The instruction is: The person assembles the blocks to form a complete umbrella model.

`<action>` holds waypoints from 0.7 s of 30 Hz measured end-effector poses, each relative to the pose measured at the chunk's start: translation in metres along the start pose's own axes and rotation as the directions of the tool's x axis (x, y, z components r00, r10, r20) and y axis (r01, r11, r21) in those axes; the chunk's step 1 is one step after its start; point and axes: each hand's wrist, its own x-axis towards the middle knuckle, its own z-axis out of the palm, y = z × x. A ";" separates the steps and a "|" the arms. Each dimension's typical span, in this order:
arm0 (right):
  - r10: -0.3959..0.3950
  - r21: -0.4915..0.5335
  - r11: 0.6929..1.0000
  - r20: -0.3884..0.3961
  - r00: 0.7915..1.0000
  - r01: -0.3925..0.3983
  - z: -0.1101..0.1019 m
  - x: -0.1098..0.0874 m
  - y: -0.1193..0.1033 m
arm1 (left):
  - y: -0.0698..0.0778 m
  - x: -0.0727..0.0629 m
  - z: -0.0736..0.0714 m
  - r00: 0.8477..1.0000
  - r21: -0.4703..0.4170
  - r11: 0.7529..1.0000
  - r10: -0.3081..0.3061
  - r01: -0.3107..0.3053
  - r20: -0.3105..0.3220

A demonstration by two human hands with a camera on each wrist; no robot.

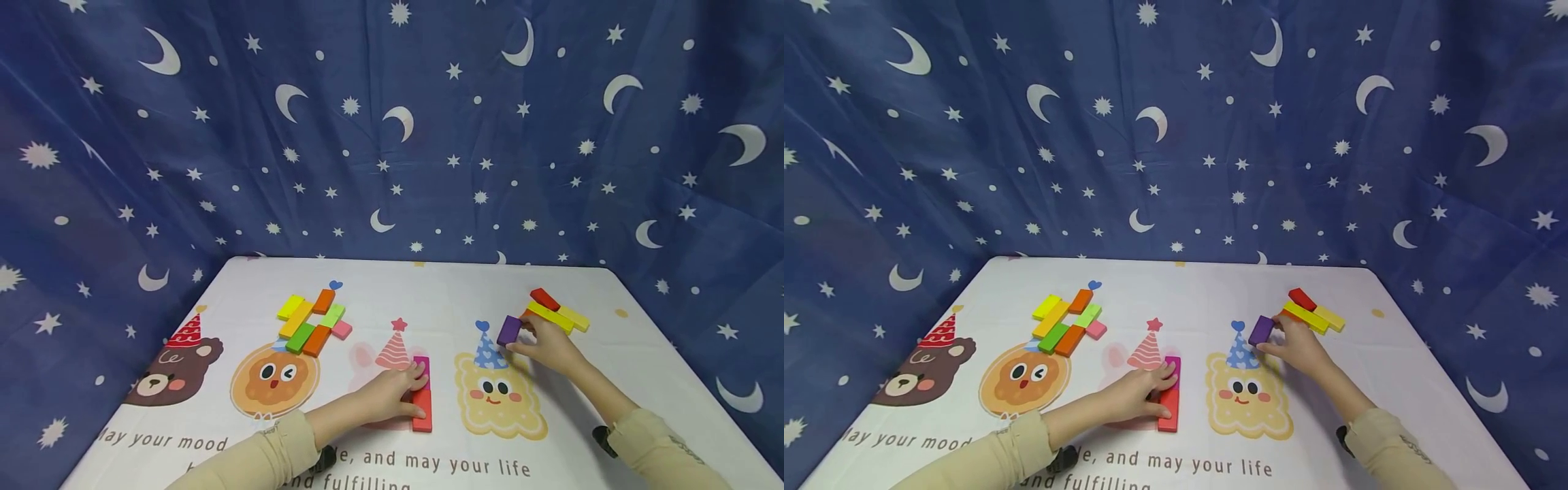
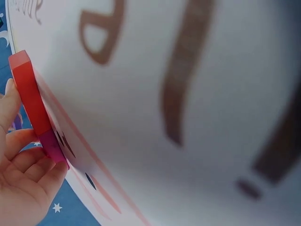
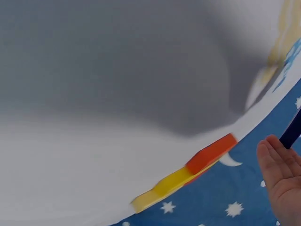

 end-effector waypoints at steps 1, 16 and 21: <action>-0.002 0.000 1.000 0.001 1.000 0.002 0.002 0.002 -0.002 | 0.000 0.000 0.000 1.000 -0.001 1.000 0.002 -0.002 0.000; -0.010 0.035 0.999 0.078 0.997 0.008 0.019 0.029 -0.036 | 0.002 0.003 -0.001 1.000 0.030 0.999 -0.012 0.012 0.009; 0.011 0.061 0.998 0.121 0.993 -0.019 0.026 0.036 -0.042 | 0.001 0.002 -0.001 1.000 0.036 0.999 -0.017 0.017 0.012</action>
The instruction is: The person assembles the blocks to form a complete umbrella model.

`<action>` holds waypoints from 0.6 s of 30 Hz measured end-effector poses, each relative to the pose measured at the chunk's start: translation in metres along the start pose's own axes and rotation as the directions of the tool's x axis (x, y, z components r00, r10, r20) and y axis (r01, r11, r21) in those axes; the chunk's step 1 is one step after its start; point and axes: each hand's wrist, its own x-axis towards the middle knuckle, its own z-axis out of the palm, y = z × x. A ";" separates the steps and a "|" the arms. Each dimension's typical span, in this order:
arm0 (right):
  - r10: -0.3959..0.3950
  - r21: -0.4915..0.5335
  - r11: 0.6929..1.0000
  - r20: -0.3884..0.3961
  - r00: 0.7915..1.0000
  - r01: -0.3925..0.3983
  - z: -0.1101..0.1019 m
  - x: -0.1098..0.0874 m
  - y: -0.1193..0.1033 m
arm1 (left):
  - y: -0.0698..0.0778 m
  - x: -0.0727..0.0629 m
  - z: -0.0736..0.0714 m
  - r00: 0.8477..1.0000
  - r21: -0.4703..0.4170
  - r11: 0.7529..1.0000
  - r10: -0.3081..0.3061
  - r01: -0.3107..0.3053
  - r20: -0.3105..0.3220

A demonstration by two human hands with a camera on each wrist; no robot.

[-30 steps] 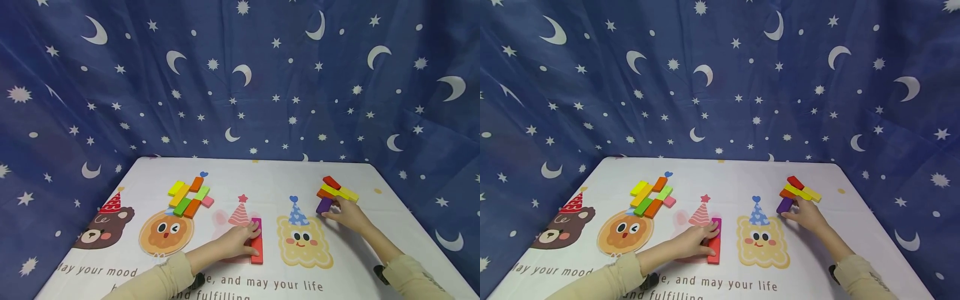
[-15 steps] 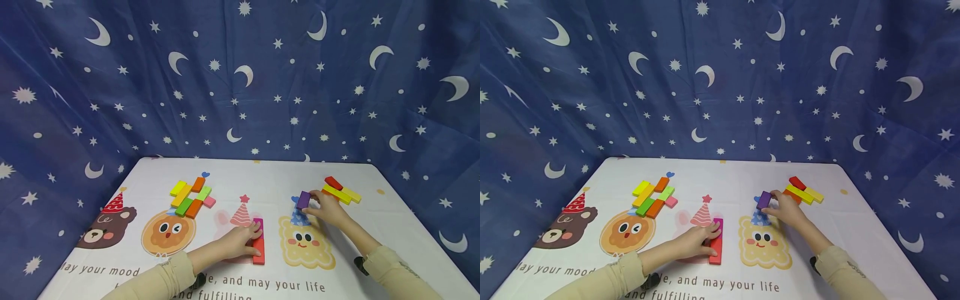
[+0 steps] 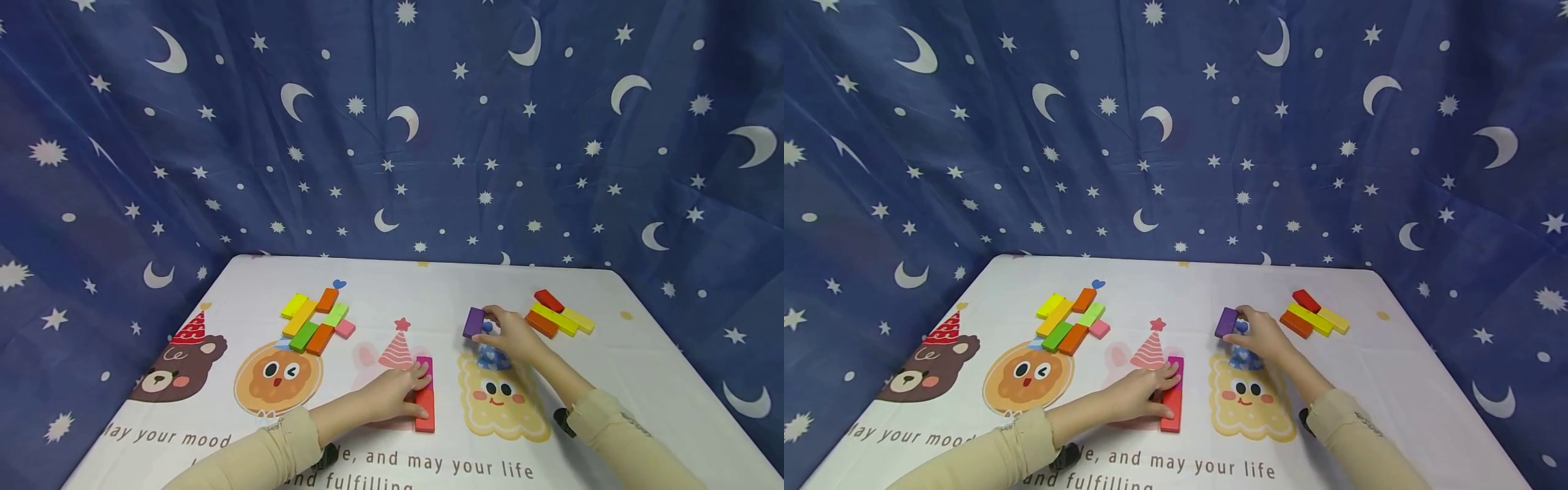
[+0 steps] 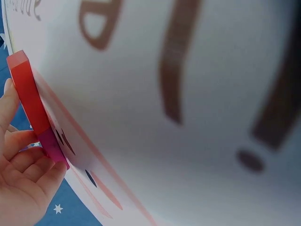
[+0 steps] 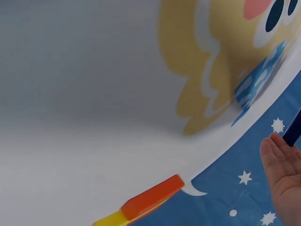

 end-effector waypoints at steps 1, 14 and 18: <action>-0.001 0.004 1.000 0.004 1.000 0.001 0.002 0.002 0.000 | 0.000 0.000 0.000 1.000 0.002 1.000 -0.001 0.001 -0.001; -0.151 -0.003 0.989 0.016 0.988 0.151 0.022 0.020 -0.012 | -0.001 0.001 0.001 1.000 0.024 1.000 0.011 -0.010 -0.008; -0.147 -0.012 0.989 0.032 0.989 0.148 0.027 0.024 -0.014 | 0.000 0.001 0.001 1.000 0.029 0.999 0.014 -0.014 -0.003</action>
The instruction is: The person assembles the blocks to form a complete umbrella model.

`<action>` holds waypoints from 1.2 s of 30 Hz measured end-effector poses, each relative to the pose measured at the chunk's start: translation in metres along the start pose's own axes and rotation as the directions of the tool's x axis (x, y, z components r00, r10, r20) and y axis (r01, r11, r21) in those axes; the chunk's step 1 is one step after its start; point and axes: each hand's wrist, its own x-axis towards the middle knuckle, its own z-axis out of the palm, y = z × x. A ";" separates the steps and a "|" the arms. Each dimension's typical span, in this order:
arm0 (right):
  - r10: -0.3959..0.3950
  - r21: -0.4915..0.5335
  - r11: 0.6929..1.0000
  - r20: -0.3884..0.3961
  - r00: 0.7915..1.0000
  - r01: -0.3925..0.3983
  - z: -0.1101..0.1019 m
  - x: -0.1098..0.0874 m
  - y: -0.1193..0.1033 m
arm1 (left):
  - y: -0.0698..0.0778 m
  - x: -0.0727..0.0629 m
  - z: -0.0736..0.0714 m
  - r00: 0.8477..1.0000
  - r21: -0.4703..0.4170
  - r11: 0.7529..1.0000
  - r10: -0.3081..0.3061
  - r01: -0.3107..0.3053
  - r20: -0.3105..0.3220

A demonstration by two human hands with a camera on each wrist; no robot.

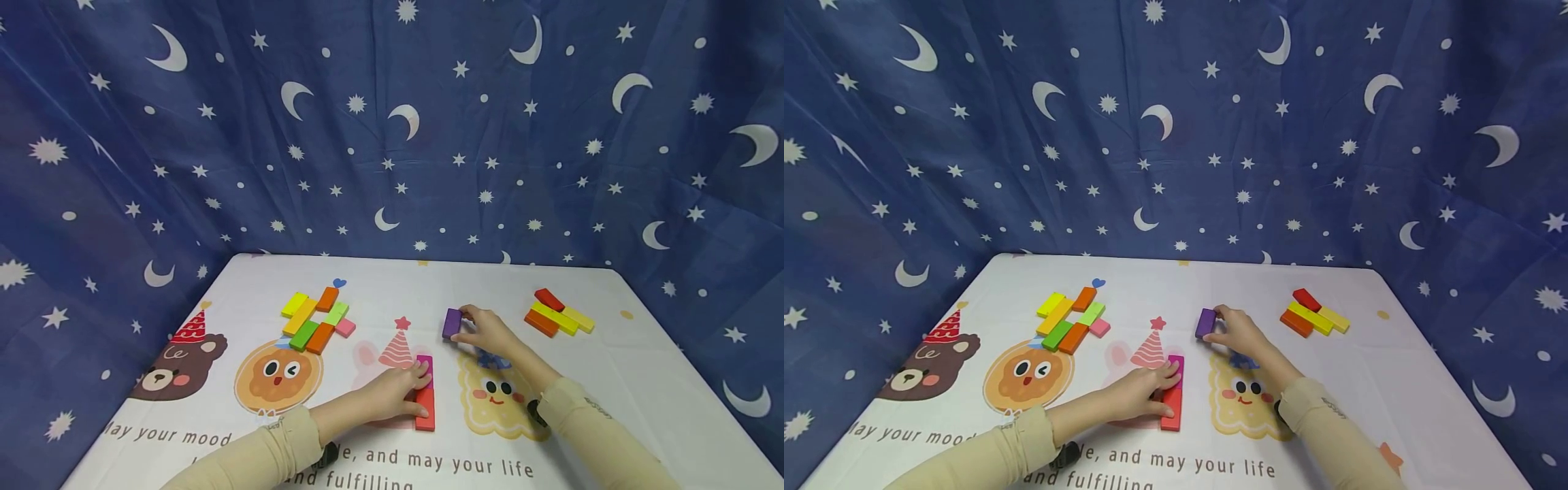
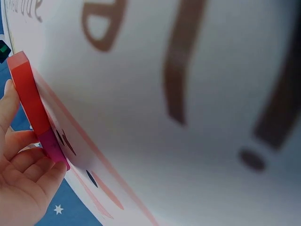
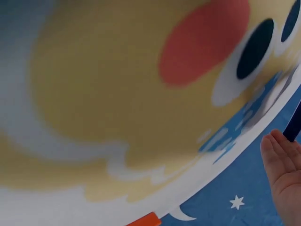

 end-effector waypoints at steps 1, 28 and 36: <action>0.006 -0.006 1.000 0.008 1.000 -0.006 0.001 0.001 0.000 | 0.000 0.000 0.000 1.000 0.002 1.000 0.002 -0.002 0.002; -0.035 -0.068 0.997 0.130 0.991 0.044 0.020 0.023 -0.029 | 0.001 0.000 -0.001 1.000 -0.003 1.000 0.000 0.000 0.008; -0.019 -0.058 0.998 0.107 0.994 0.025 0.021 0.028 -0.033 | 0.001 -0.002 0.000 1.000 0.002 1.000 0.009 -0.009 -0.002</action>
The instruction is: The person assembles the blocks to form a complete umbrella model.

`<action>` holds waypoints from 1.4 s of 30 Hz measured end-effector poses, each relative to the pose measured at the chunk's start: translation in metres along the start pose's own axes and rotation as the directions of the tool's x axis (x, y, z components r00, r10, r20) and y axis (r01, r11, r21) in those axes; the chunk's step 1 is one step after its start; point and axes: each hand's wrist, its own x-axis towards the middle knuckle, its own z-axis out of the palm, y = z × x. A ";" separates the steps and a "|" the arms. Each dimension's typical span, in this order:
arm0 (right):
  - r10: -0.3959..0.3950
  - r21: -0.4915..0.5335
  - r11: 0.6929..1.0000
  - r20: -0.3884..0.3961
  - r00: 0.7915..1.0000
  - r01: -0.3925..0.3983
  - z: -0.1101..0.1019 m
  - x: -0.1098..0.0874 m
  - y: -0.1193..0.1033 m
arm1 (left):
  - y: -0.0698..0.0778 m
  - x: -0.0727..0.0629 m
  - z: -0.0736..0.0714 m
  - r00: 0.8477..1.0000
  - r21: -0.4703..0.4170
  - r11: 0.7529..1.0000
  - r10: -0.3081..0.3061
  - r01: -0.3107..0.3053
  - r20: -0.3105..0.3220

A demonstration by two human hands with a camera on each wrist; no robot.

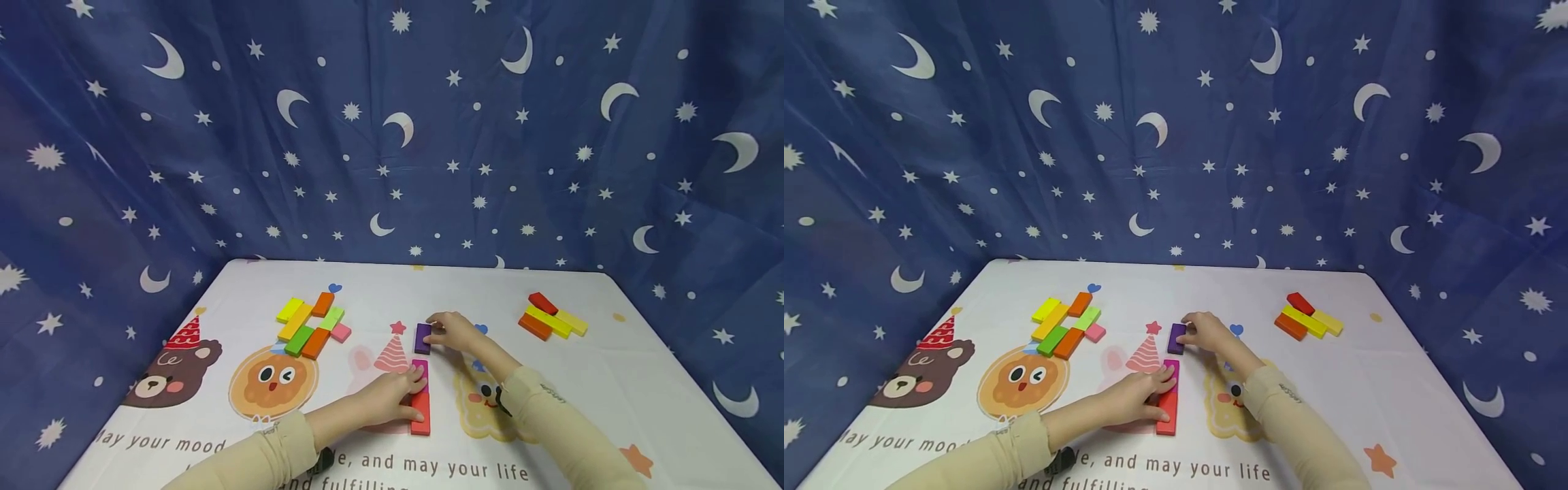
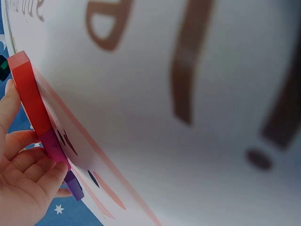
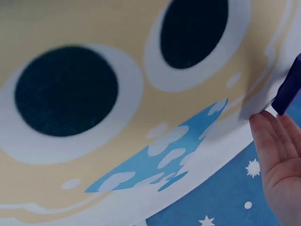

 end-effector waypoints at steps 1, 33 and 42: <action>0.001 -0.001 1.000 -0.008 1.000 -0.001 0.000 0.000 -0.001 | 0.000 0.000 0.000 1.000 0.002 1.000 0.001 -0.001 -0.001; 0.003 -0.042 0.999 0.093 0.996 0.001 -0.003 -0.007 -0.014 | 0.000 0.001 0.001 1.000 -0.043 0.999 -0.020 0.020 0.006; -0.019 -0.044 0.999 0.096 0.995 0.023 -0.003 -0.004 -0.011 | 0.001 0.001 -0.002 1.000 0.005 1.000 -0.001 0.001 -0.025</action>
